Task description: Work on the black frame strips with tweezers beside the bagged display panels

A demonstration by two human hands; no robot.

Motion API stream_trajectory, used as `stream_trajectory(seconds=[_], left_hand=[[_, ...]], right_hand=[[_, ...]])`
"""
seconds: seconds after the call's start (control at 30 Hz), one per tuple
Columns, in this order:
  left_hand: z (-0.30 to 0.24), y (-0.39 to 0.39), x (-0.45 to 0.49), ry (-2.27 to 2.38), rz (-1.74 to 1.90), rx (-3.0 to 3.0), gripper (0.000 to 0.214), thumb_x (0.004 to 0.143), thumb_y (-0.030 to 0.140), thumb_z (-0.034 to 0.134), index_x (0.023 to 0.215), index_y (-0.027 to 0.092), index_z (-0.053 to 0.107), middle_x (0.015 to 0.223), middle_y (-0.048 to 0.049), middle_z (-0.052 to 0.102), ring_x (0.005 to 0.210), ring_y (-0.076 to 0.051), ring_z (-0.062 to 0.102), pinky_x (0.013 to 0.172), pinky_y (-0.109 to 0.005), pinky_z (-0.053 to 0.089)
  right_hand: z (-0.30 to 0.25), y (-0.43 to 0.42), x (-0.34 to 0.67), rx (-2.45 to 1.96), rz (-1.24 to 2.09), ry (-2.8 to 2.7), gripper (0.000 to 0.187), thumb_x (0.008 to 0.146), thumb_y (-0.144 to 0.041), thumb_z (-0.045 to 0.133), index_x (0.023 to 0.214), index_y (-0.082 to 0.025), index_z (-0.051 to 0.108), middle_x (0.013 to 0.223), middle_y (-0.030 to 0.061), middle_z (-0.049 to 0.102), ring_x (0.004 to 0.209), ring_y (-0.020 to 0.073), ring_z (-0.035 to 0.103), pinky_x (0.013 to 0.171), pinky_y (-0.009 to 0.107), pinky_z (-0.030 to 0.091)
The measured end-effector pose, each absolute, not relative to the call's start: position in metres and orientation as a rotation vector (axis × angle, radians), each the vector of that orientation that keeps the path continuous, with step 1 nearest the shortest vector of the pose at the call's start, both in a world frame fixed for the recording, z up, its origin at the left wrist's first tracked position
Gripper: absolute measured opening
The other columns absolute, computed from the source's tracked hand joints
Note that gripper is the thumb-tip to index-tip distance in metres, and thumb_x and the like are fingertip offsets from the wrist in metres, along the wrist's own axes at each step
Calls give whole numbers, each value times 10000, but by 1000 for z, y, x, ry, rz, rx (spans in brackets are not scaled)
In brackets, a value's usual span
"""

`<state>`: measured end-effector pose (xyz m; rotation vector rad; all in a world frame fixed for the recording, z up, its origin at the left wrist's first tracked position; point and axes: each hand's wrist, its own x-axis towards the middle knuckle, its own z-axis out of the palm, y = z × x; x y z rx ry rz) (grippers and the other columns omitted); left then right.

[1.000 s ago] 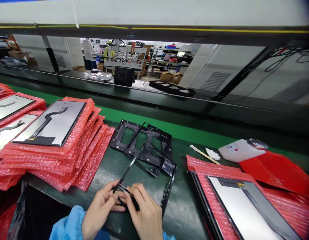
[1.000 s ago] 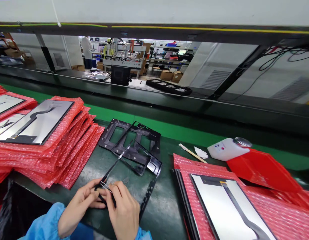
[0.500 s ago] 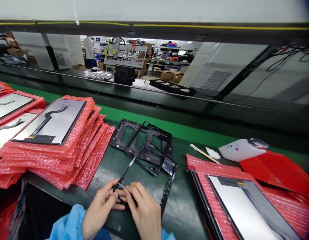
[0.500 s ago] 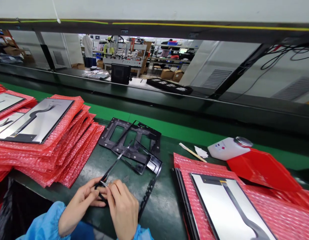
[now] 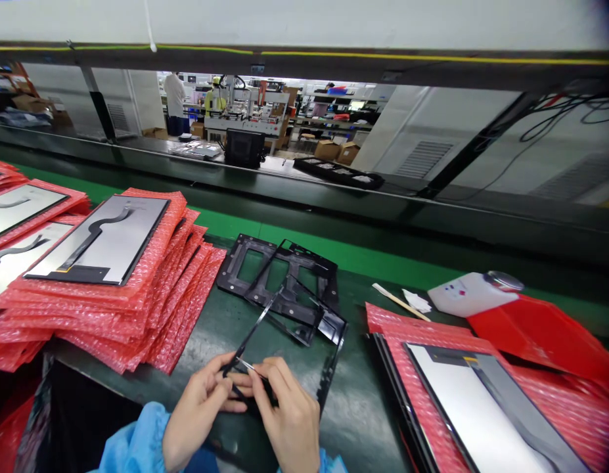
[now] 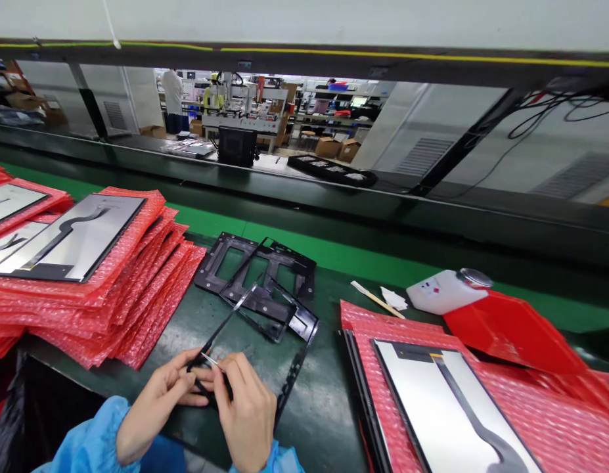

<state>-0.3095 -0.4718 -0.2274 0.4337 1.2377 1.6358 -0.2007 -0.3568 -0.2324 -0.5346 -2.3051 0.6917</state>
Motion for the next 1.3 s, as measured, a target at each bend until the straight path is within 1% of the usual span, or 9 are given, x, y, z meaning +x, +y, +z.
stream_trajectory(seconds=[0.17, 0.4, 0.57, 0.83, 1.07, 1.13, 1.23, 1.3], left_hand=[[-232, -472, -310, 1240, 1644, 440, 511, 871, 437, 616, 1274, 155, 479, 1114, -153, 678, 1005, -262, 658, 806, -329, 570], [-234, -472, -311, 1237, 1650, 433, 524, 863, 448, 623, 1274, 157, 481, 1108, -151, 677, 1011, -262, 654, 797, -316, 569], [-233, -471, -311, 1235, 1648, 442, 533, 864, 450, 620, 1285, 156, 479, 1115, -156, 674, 1008, -269, 655, 806, -335, 567], [-232, -473, -309, 1258, 1636, 452, 521, 886, 445, 586, 1285, 137, 456, 1098, -176, 682, 1013, -276, 658, 821, -355, 561], [-234, -473, -311, 1286, 1612, 485, 529, 905, 443, 554, 1305, 126, 415, 1117, -189, 672, 1003, -270, 660, 824, -362, 562], [-233, -473, -311, 1295, 1607, 476, 543, 904, 449, 552, 1311, 123, 401, 1102, -187, 678, 1011, -271, 658, 836, -367, 558], [-231, -473, -311, 1308, 1596, 462, 566, 891, 458, 568, 1311, 119, 396, 1083, -186, 684, 1022, -278, 653, 841, -373, 556], [-231, -474, -311, 1315, 1592, 461, 578, 883, 466, 578, 1309, 121, 397, 1087, -186, 683, 1024, -283, 652, 838, -377, 558]], right_hand=[[-234, -357, -201, -552, 693, -2364, 145, 965, -275, 460, 937, -214, 589, 915, 16, 620, 807, 134, 644, 667, 219, 465], [-238, -357, -201, -535, 648, -2404, 184, 980, -281, 424, 918, -224, 588, 891, 12, 623, 787, 147, 635, 675, 241, 450], [-237, -357, -202, -531, 687, -2401, 203, 982, -274, 423, 873, -221, 586, 842, 6, 611, 741, 137, 620, 649, 229, 440], [-234, -355, -200, -547, 730, -2270, 170, 970, -253, 458, 867, -204, 585, 863, 21, 603, 730, 127, 608, 638, 217, 427], [-234, -351, -198, -574, 726, -2195, 103, 946, -243, 519, 880, -198, 584, 886, 27, 593, 785, 135, 599, 680, 221, 430], [-233, -351, -198, -586, 730, -2170, 93, 940, -240, 530, 883, -195, 587, 885, 29, 591, 765, 132, 588, 669, 223, 427], [-232, -350, -198, -615, 771, -2105, 83, 935, -230, 541, 881, -192, 590, 884, 23, 583, 656, 102, 539, 627, 219, 415], [-233, -348, -197, -639, 808, -2049, 77, 929, -222, 550, 871, -190, 590, 889, 21, 575, 623, 91, 513, 600, 216, 410]])
